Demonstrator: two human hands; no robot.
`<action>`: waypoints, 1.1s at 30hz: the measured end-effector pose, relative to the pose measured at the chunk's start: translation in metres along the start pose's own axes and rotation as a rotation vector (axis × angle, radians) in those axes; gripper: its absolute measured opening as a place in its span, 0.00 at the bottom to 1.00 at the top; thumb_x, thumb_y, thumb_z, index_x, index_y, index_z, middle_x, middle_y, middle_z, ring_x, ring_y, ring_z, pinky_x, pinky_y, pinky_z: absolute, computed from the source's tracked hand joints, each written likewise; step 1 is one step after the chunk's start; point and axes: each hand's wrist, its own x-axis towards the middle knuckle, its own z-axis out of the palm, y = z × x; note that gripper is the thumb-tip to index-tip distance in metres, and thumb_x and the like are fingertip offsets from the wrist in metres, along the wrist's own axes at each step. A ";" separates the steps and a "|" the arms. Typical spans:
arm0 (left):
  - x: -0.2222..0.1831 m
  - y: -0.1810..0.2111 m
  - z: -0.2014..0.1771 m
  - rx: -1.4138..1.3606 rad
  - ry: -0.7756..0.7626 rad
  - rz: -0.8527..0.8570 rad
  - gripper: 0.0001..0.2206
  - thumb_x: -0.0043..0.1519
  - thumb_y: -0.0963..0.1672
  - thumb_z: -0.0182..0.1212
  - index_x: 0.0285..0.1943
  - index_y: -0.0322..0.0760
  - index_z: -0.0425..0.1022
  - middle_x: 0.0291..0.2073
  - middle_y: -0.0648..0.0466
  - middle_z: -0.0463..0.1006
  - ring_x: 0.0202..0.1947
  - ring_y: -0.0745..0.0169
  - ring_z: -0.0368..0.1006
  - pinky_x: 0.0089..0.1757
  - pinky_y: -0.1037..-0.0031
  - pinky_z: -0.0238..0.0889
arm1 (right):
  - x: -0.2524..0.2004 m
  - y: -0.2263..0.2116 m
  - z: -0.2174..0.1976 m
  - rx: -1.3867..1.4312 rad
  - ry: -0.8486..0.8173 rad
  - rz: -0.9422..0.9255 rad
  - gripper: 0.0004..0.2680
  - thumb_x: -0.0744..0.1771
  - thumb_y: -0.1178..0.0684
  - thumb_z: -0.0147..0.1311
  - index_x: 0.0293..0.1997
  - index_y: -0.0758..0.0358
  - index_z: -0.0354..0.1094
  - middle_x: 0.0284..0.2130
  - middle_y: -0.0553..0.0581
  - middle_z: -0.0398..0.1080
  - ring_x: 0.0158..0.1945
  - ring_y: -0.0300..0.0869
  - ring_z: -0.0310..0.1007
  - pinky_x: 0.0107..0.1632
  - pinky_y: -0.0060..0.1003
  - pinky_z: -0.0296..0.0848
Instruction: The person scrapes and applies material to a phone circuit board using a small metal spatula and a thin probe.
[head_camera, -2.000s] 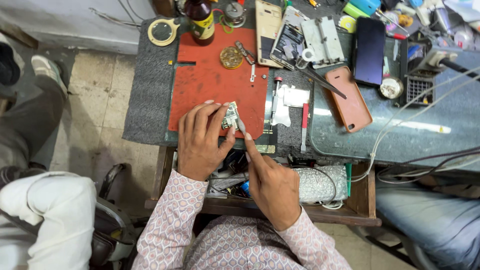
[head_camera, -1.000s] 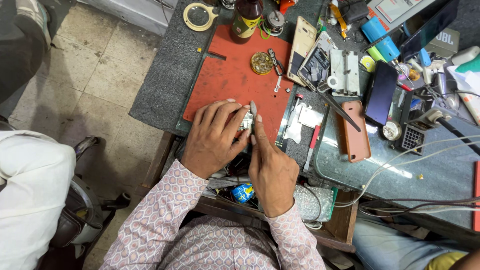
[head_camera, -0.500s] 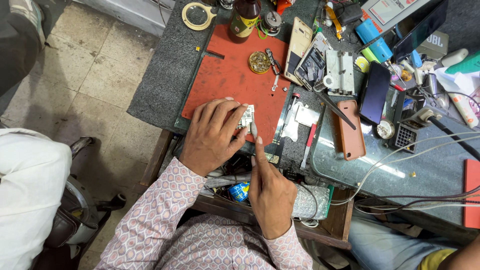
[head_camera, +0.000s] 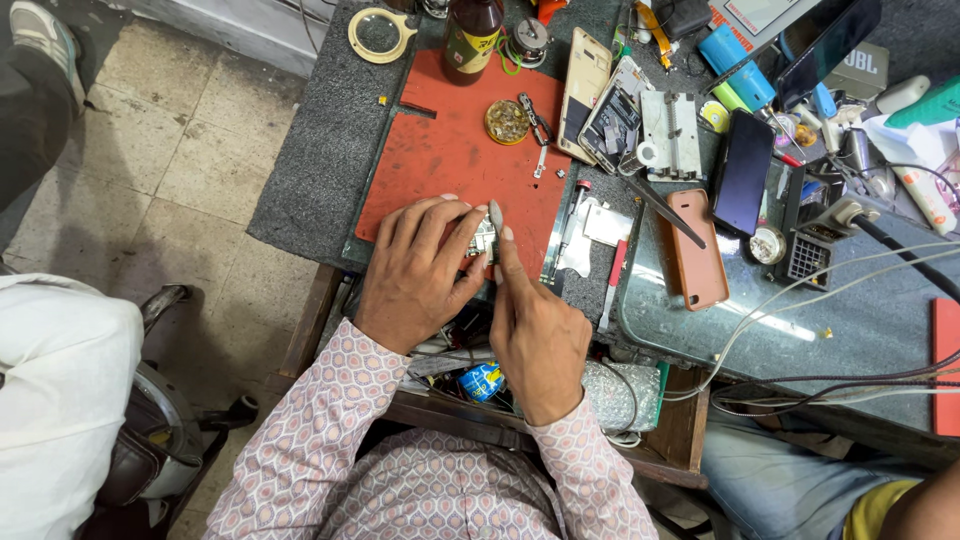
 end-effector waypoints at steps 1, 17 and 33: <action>0.000 0.000 0.000 0.000 -0.001 0.001 0.21 0.64 0.47 0.63 0.65 0.35 0.73 0.55 0.51 0.70 0.62 0.53 0.66 0.58 0.56 0.60 | 0.001 0.000 0.001 0.001 0.000 0.001 0.18 0.68 0.56 0.53 0.67 0.54 0.67 0.17 0.61 0.69 0.17 0.51 0.70 0.24 0.48 0.66; 0.001 0.001 -0.001 0.005 -0.020 -0.006 0.20 0.64 0.47 0.64 0.64 0.35 0.73 0.56 0.51 0.71 0.63 0.53 0.67 0.59 0.56 0.59 | -0.026 0.002 -0.007 0.041 0.012 -0.010 0.18 0.68 0.57 0.54 0.68 0.56 0.66 0.21 0.60 0.71 0.18 0.50 0.71 0.24 0.46 0.66; 0.004 0.004 -0.002 0.046 -0.032 -0.001 0.20 0.65 0.46 0.65 0.65 0.35 0.73 0.56 0.51 0.71 0.62 0.52 0.66 0.59 0.57 0.60 | -0.005 0.003 0.001 -0.002 -0.006 -0.030 0.21 0.67 0.57 0.54 0.70 0.57 0.61 0.24 0.58 0.72 0.19 0.49 0.72 0.24 0.45 0.67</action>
